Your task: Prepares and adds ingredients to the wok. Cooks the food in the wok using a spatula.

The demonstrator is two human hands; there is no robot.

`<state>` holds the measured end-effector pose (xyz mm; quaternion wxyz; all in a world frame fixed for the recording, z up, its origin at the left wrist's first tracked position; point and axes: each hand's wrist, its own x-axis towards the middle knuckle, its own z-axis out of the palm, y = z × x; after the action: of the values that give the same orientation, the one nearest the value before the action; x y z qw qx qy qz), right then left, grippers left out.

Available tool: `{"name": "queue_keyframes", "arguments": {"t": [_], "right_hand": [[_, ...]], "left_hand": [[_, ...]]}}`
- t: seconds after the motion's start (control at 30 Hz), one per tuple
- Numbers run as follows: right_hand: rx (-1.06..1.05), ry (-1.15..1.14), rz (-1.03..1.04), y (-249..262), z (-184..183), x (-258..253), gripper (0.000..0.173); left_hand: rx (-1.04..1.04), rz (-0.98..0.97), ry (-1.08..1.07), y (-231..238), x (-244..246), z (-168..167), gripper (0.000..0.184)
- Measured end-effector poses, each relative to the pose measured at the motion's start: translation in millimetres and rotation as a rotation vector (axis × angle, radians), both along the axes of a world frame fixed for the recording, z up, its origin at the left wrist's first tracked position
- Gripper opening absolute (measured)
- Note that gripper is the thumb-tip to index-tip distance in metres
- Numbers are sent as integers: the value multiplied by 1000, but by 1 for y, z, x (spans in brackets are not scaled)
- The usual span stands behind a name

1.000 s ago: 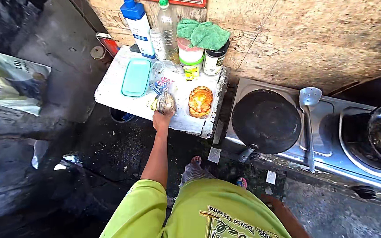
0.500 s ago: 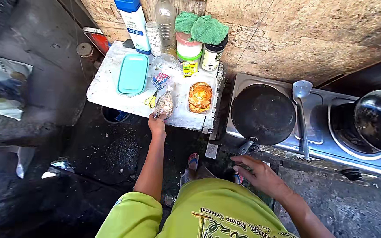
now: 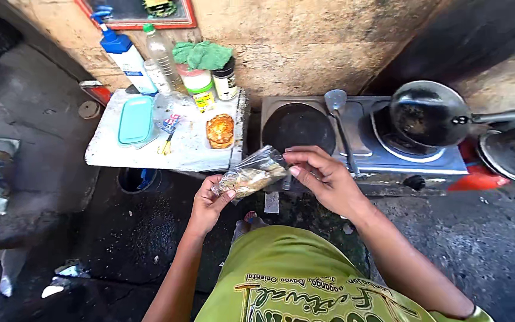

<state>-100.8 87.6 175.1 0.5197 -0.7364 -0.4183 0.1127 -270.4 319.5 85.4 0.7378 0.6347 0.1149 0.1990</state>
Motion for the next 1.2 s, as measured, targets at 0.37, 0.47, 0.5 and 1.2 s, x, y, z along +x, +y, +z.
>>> {"name": "queue_keyframes", "arguments": {"t": [0.37, 0.47, 0.5, 1.2], "right_hand": [[168, 597, -228, -240, -9, -13, 29], [204, 682, -317, -288, -18, -16, 26], [212, 694, -350, -300, -21, -16, 23], [35, 261, -382, -349, -32, 5, 28]], "left_hand": [[227, -351, 80, -192, 70, 29, 33], [276, -426, 124, -234, 85, 34, 36], [292, -439, 130, -246, 90, 37, 36], [377, -479, 97, -286, 114, 46, 33]]}}
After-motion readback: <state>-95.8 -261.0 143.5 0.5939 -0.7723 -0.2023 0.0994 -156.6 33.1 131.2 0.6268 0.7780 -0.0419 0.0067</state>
